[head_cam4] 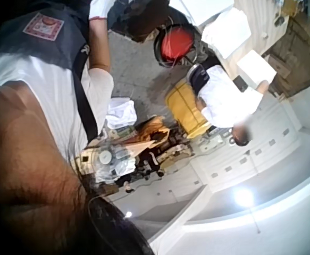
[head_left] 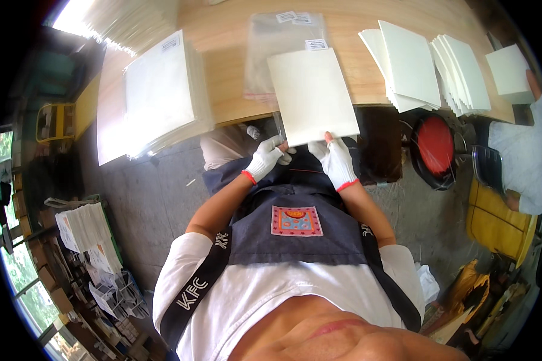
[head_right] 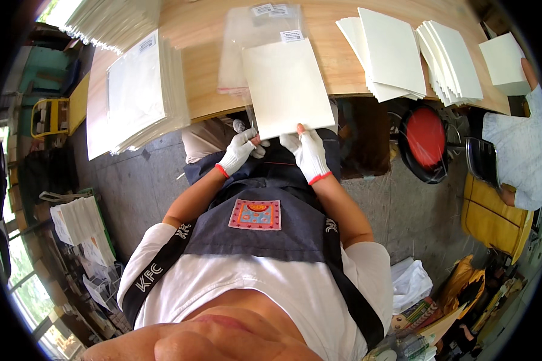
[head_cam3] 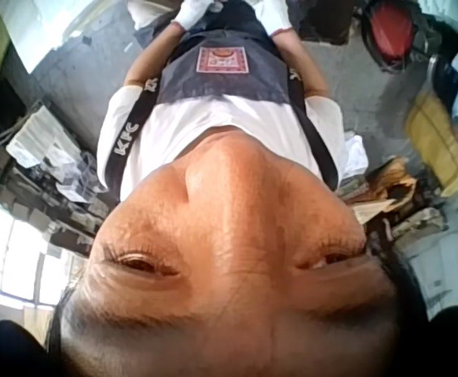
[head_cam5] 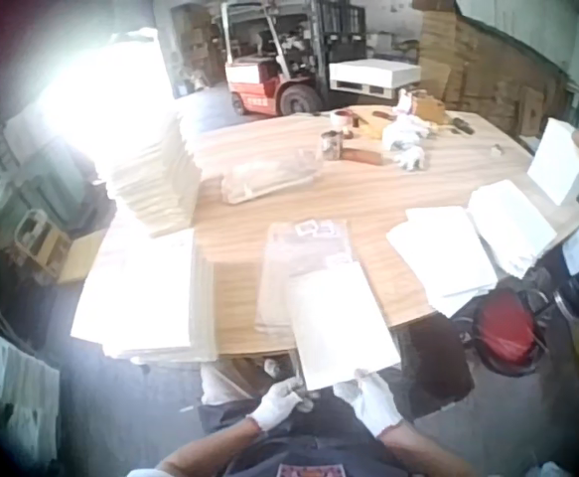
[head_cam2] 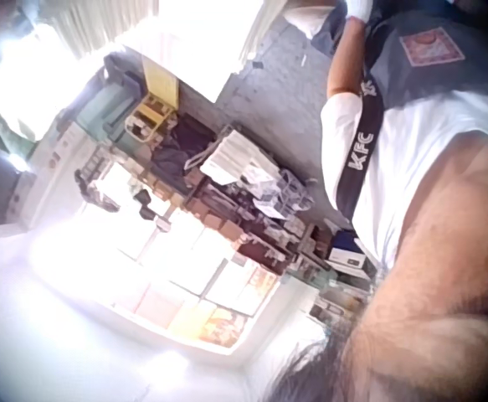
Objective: The person repeatedly picks up white rectangular sheets and places them into clear plastic bags on a wooden table. The person wears white gloves and a KFC apron while performing this repetitive packaging task in a workspace with stacks of materials.
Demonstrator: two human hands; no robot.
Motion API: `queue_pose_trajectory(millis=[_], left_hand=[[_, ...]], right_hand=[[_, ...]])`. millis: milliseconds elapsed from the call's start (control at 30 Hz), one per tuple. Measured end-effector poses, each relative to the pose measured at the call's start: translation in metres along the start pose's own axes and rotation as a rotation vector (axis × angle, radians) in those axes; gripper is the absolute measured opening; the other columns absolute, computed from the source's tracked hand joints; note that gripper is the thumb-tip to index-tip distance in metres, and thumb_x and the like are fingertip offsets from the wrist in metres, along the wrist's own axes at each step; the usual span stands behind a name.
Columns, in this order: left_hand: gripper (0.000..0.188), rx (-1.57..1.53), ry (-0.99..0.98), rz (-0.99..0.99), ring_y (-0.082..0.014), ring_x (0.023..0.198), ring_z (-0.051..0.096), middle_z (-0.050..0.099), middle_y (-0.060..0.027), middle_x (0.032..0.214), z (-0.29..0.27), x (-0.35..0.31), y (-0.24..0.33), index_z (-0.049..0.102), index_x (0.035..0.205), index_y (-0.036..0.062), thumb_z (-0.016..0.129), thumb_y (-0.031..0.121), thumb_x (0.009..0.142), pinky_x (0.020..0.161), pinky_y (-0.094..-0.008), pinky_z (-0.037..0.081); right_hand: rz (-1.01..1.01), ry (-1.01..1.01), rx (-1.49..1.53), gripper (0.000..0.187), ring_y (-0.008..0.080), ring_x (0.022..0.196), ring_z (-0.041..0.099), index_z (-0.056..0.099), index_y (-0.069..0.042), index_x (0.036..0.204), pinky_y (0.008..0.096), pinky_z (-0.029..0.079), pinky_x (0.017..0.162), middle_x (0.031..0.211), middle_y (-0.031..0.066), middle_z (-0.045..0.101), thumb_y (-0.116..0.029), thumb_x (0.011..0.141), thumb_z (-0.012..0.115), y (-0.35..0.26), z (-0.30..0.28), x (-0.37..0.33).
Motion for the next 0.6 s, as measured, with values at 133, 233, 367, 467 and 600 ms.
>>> queue_pose_trajectory(millis=[133,233,367,467,600], left_hand=[[0.023,-0.248,-0.029,0.017,-0.0111,0.063,0.058,0.065,-0.0061,0.086,0.001,0.011,0.001,0.058,0.103,-0.0004,0.052,0.021,0.096,0.055,-0.0235,0.049],[0.026,0.029,0.095,-0.094,-0.0118,0.062,0.058,0.064,-0.0059,0.084,-0.016,0.015,0.008,0.060,0.104,0.0009,0.054,0.024,0.094,0.054,-0.0237,0.048],[0.040,-0.053,0.147,-0.156,-0.0119,0.066,0.060,0.061,-0.0074,0.096,-0.023,0.014,0.011,0.051,0.121,0.0027,0.058,0.028,0.092,0.053,-0.0234,0.051],[0.034,-0.123,0.191,-0.022,-0.0110,0.064,0.058,0.062,-0.0071,0.090,-0.022,0.017,0.009,0.054,0.114,-0.0005,0.058,0.025,0.093,0.054,-0.0225,0.049],[0.031,-0.157,0.211,0.005,-0.0108,0.067,0.060,0.064,-0.0077,0.089,-0.029,0.021,0.007,0.056,0.109,-0.0023,0.059,0.023,0.092,0.057,-0.0233,0.051]], right_hand=[[-0.062,-0.001,0.418,0.019,0.0298,0.104,0.057,0.052,0.000,0.107,0.0409,0.050,0.095,0.115,0.0124,0.051,-0.016,0.097,0.045,0.005,0.010,0.019],[0.137,-0.012,0.297,0.035,0.0245,0.103,0.059,0.049,-0.003,0.124,0.0408,0.051,0.090,0.112,0.0089,0.059,-0.020,0.094,0.053,0.015,0.027,0.009],[-0.080,-0.334,-0.382,0.028,0.0192,0.080,0.065,0.055,-0.006,0.121,0.0312,0.053,0.075,0.105,0.0074,0.064,-0.010,0.093,0.052,-0.005,0.046,0.003],[-0.743,-0.430,-1.324,0.030,0.0188,0.093,0.062,0.058,-0.013,0.116,0.0320,0.050,0.076,0.111,0.0058,0.061,-0.013,0.086,0.061,-0.027,0.057,0.020],[-1.302,-0.440,-2.015,0.026,0.0198,0.099,0.056,0.062,-0.017,0.103,0.0313,0.048,0.077,0.110,0.0014,0.058,-0.021,0.076,0.062,-0.034,0.074,0.059]])
Point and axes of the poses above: each hand's wrist, its own x-axis towards the middle knuckle, its own z-axis out of the palm, y = z × x, the point moved 1 cm from there along x, towards the middle knuckle
